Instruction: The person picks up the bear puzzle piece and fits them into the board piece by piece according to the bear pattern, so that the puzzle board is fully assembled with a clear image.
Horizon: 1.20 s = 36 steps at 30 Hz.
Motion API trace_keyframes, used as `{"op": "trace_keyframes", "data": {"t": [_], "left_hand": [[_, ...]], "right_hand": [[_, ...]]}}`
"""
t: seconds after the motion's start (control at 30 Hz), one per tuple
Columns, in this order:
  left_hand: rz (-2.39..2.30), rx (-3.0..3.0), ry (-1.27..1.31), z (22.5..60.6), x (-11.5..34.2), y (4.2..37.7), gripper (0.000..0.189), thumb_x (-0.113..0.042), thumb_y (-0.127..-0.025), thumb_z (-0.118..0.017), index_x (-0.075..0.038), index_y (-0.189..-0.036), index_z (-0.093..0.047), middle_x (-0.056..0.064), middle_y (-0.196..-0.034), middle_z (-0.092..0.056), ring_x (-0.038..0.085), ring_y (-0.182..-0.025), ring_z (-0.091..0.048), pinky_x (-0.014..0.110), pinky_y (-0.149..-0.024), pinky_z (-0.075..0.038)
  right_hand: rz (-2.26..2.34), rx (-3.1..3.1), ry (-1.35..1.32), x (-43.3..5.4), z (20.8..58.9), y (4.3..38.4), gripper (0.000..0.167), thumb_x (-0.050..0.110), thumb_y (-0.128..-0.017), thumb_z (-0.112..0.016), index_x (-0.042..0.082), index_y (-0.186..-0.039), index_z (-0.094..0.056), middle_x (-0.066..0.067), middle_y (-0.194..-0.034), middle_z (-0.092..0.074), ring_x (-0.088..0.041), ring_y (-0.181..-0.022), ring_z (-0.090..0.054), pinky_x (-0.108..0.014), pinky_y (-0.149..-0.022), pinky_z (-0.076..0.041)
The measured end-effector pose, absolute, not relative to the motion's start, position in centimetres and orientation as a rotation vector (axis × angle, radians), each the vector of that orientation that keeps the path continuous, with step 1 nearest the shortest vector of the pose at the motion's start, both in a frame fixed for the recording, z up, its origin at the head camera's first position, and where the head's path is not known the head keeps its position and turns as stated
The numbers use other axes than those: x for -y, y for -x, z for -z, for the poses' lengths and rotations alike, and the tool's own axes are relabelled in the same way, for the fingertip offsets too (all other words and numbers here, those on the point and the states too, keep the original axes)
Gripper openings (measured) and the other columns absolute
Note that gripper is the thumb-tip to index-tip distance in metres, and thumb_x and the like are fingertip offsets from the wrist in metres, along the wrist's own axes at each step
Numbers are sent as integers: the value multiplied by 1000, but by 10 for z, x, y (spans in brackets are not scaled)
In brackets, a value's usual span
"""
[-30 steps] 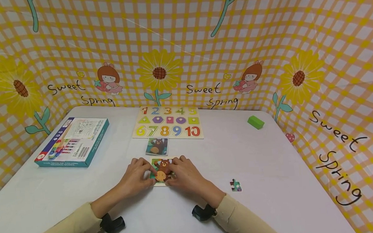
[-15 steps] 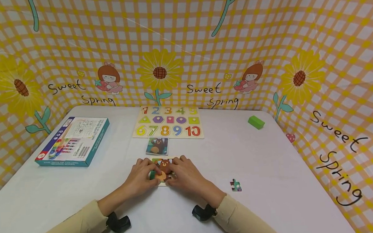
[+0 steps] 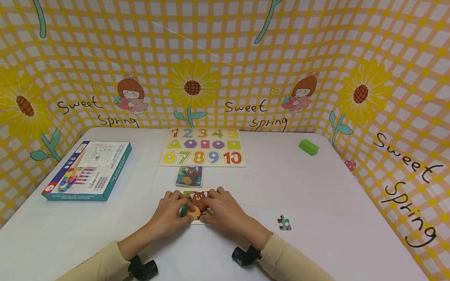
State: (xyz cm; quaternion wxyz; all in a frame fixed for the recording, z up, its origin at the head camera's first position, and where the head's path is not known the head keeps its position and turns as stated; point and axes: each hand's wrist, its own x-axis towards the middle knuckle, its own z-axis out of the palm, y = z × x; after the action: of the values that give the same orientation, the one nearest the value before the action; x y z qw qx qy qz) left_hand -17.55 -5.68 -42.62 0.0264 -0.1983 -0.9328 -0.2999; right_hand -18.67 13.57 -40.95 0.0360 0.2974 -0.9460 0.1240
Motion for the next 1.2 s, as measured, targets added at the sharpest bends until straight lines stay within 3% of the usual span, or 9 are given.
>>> {"op": "trace_keyframes", "data": {"t": [0.5,0.93,1.2], "left_hand": [[934,2874,605,431,57,175,11,-20,-73,-73,-19,-83,-67,2,-98,-54,18,-90,-37,34,-73,-28],[934,2866,601,428,56,176,12,-20,-73,-75,-19,-82,-67,0,-98,-54,18,-90,-38,33,-74,-28],[932,2887,591,428,55,176,12,-20,-74,-75,-19,-82,-67,1,-100,-54,19,-91,-38,33,-75,-28]], "right_hand": [[-463,2902,-835,-166,401,181,21,29,-75,-77,18,-92,-72,3,-93,-61,-12,-86,-45,-32,-78,-40],[-506,2910,-661,-260,391,161,25,23,-76,-77,16,-98,-69,5,-101,-61,-15,-96,-48,-37,-80,-44],[-463,3020,-547,-307,390,149,36,27,-75,-77,15,-107,-66,1,-105,-61,-19,-99,-50,-40,-81,-44]]}}
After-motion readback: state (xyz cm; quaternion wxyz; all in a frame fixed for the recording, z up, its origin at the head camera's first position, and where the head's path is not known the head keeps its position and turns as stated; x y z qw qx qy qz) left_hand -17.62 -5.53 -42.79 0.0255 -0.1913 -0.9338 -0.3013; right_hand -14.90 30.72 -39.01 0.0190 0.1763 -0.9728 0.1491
